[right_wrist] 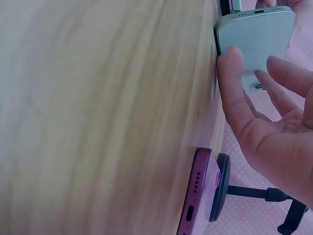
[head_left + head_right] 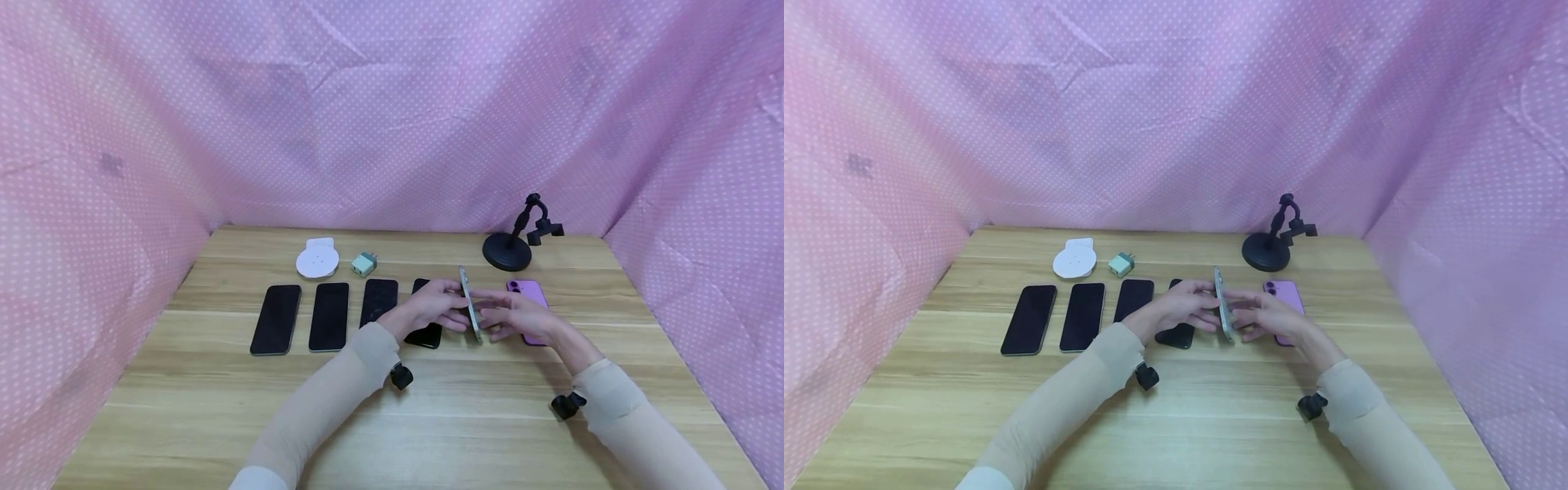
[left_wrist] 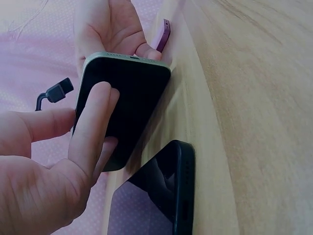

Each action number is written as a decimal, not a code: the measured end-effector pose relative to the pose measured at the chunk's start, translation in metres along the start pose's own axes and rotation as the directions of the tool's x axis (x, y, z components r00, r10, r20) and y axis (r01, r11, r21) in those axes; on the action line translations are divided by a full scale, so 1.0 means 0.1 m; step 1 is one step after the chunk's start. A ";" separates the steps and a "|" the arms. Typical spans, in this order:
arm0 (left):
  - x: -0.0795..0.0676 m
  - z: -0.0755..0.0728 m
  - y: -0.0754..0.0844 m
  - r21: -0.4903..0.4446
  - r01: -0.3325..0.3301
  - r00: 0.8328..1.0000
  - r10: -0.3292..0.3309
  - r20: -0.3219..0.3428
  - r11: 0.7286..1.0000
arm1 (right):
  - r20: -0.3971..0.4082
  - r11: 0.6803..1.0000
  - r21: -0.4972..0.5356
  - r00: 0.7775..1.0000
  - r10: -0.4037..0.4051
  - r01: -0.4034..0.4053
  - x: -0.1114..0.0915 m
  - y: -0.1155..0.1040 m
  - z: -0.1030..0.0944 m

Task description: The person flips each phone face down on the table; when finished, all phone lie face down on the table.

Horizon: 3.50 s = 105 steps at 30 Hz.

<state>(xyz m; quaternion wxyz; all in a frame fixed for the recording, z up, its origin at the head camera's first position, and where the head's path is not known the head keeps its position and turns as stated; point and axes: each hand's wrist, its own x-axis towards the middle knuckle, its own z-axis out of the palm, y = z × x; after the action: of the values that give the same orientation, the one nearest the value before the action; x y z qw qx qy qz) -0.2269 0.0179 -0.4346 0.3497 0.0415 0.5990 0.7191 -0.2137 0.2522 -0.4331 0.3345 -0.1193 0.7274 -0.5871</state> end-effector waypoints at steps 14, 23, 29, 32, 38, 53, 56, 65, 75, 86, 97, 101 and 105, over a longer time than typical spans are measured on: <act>0.00 -0.02 -0.04 0.040 0.017 0.999 -0.016 -0.033 0.999 | -0.033 0.999 0.035 0.999 -0.003 0.004 -0.10 0.01 -0.07; 0.02 0.00 -0.09 0.087 0.028 0.995 -0.019 -0.102 0.996 | -0.077 1.000 -0.007 0.997 0.006 -0.007 -0.14 -0.02 -0.11; 0.03 0.05 -0.10 0.139 0.031 0.993 -0.016 -0.114 0.990 | -0.109 1.000 0.008 0.994 0.021 -0.021 -0.18 -0.03 -0.13; 0.04 0.08 -0.13 0.149 0.030 0.994 -0.014 -0.106 0.988 | -0.114 1.000 0.014 0.993 0.014 -0.013 -0.20 -0.03 -0.14; 0.06 0.10 -0.16 0.149 0.036 0.996 -0.024 -0.086 0.988 | -0.111 0.999 0.035 0.994 0.014 -0.010 -0.22 -0.03 -0.18; 0.04 0.16 -0.18 0.237 0.015 0.998 0.000 -0.064 0.971 | -0.116 0.999 0.029 0.993 0.015 -0.012 -0.22 0.03 -0.22; 0.03 0.16 -0.18 0.251 -0.003 0.998 0.018 -0.059 0.968 | -0.121 0.999 0.044 0.992 0.017 -0.011 -0.21 0.03 -0.21; 0.00 0.17 -0.21 0.262 -0.014 0.998 0.031 -0.063 0.965 | -0.122 0.998 0.054 0.992 -0.003 0.010 -0.23 0.05 -0.16; -0.24 0.11 -0.21 0.559 -0.138 0.984 0.179 -0.019 0.817 | -0.309 0.986 -0.119 0.940 -0.147 0.116 -0.31 -0.09 -0.05; -0.81 -0.43 -0.08 0.677 -0.233 0.945 0.327 -0.012 0.698 | -0.175 0.992 -0.053 0.977 -0.126 0.118 -0.03 -0.21 0.33; -0.86 -0.56 -0.11 0.621 -0.202 0.967 0.254 0.005 0.758 | -0.147 0.996 0.066 0.988 -0.047 0.057 0.07 -0.17 0.46; -0.85 -0.54 -0.11 0.587 -0.197 0.971 0.238 0.008 0.785 | -0.136 0.997 0.068 0.990 -0.031 0.041 0.09 -0.15 0.48; -0.85 -0.53 -0.12 0.561 -0.197 0.971 0.239 -0.001 0.804 | -0.128 0.997 0.071 0.992 -0.011 0.020 0.14 -0.14 0.52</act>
<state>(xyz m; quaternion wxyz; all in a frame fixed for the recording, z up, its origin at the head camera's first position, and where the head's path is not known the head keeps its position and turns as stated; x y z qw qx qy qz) -0.1836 -0.0730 -0.4294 0.2158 0.1841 0.7858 0.5496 -0.1945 0.2005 -0.4295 0.2868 -0.0752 0.7248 -0.6220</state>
